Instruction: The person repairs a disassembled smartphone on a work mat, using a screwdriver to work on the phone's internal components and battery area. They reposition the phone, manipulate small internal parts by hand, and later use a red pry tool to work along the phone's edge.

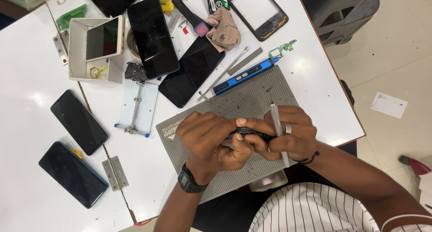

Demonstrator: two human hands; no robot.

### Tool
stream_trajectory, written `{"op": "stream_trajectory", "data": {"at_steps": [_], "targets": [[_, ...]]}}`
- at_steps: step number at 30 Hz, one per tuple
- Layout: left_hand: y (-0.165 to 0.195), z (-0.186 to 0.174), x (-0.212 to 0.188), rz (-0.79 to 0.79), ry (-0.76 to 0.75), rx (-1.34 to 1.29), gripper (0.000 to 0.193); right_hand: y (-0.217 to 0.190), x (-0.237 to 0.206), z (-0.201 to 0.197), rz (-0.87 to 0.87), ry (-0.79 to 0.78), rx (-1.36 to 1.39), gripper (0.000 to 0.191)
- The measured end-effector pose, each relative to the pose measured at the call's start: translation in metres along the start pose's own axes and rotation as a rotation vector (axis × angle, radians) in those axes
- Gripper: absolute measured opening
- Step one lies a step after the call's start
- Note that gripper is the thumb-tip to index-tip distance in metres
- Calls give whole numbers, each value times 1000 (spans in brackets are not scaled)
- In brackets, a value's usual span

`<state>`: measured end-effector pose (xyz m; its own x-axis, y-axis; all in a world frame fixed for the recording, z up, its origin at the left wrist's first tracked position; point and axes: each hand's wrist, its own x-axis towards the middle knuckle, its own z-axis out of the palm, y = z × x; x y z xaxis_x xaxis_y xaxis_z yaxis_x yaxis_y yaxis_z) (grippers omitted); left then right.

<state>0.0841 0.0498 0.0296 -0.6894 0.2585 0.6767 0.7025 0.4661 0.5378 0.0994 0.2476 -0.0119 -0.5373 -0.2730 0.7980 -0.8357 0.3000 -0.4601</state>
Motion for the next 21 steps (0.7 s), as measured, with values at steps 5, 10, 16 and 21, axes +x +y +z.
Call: {"op": "stream_trajectory", "data": {"at_steps": [5, 10, 16, 21], "targets": [[-1, -1, -1, -1, -14, -4, 19, 1, 0, 0, -15, -19, -10, 36], [0, -2, -1, -13, -21, 0, 19, 0, 0, -1, -13, -20, -28, 36], [1, -4, -1, -29, -37, 5, 18, -2, 3, -3, -16, -40, -18, 36], [1, -5, -1, -29, -42, 12, 19, -3, 5, -2, -13, -38, -12, 35]]}}
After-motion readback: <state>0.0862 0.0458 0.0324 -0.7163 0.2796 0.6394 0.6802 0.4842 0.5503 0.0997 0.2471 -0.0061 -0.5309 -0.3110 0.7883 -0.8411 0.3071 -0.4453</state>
